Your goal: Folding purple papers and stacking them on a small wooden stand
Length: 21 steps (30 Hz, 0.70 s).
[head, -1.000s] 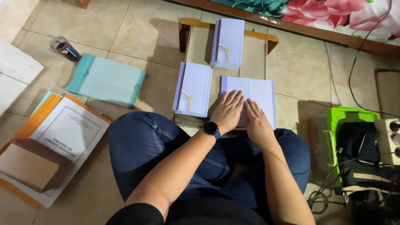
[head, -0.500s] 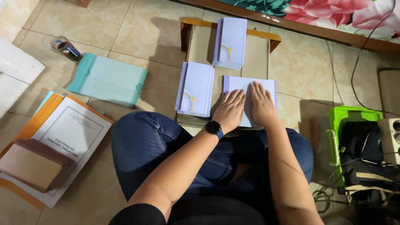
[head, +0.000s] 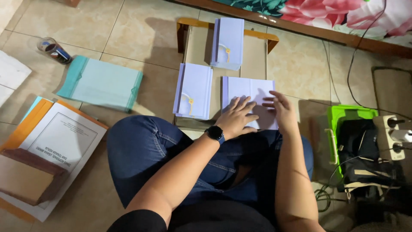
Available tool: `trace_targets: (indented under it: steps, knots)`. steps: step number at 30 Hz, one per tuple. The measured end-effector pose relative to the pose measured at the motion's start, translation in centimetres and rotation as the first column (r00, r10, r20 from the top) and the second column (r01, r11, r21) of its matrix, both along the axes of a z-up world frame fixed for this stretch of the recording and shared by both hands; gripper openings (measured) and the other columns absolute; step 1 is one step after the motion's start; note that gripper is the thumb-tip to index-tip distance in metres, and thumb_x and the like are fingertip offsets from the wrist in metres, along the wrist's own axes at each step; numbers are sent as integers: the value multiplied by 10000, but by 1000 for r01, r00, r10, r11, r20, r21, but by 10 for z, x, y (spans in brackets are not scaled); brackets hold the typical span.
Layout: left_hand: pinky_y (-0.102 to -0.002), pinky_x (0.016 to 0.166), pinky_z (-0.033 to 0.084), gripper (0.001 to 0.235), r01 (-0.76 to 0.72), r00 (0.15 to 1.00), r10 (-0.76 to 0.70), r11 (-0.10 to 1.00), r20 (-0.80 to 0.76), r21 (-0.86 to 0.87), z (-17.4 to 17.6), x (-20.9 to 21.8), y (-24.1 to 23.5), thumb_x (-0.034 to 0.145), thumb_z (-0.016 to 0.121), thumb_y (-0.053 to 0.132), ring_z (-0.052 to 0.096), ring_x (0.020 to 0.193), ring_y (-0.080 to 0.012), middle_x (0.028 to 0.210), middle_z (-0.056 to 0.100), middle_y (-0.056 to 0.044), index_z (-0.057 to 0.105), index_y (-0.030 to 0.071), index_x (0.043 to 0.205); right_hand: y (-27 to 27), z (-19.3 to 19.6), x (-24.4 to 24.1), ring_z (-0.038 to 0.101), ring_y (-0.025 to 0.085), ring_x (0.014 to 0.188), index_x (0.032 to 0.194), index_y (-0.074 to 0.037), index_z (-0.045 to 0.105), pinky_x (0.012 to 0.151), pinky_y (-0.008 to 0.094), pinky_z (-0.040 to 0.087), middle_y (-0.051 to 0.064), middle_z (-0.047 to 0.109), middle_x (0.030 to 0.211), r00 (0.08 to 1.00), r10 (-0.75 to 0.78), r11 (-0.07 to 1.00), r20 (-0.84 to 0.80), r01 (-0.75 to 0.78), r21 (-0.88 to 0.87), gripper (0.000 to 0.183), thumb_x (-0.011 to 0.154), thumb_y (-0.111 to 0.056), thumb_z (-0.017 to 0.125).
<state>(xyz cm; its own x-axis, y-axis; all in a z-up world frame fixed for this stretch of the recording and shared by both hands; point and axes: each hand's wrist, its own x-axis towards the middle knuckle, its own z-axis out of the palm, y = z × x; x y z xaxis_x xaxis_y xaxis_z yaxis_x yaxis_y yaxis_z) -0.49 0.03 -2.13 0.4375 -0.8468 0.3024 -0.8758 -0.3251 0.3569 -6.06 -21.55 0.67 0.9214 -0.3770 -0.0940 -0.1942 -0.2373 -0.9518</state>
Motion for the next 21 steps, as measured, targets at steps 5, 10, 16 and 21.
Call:
trace_targets:
  steps: [5, 10, 16, 21]
  knots:
    - [-584, 1259, 172, 452, 48, 997, -48, 999, -67, -11, -4, -2, -2, 955, 542, 602, 285, 1533, -350, 1599, 403, -68, 675, 272, 1235, -3, -39, 8, 728, 163, 909, 1223, -67, 664, 737, 230, 568, 90, 719, 1023, 966, -225, 969, 128, 209, 130, 251, 1059, -69, 474]
    - [-568, 1250, 219, 368, 9, 996, -18, 995, -87, -98, 7, -7, 0, 1026, 492, 545, 362, 1502, -323, 1616, 376, -55, 624, 209, 1092, -1, -37, 1, 722, 167, 883, 1212, -51, 671, 761, 248, 579, 101, 718, 978, 970, -187, 982, 157, 179, 64, 226, 1065, -73, 500]
    - [-538, 1183, 384, 211, 15, 979, -54, 981, -195, -195, 0, -4, 0, 990, 419, 71, 381, 1474, -382, 1650, 239, -197, 343, 127, 1179, 4, -39, 3, 653, 153, 897, 1191, -50, 680, 772, 248, 520, 95, 679, 955, 973, -155, 985, 169, 164, -43, 226, 1052, -29, 503]
    - [-539, 1080, 471, 552, -257, 940, 302, 932, 157, -254, -7, -9, 3, 909, 577, 63, 525, 1392, -345, 1465, 576, -127, 528, 132, 1455, -1, -42, 1, 644, 162, 900, 1204, -71, 698, 761, 285, 528, 102, 687, 970, 984, -76, 976, 163, 107, -189, 238, 1057, -36, 514]
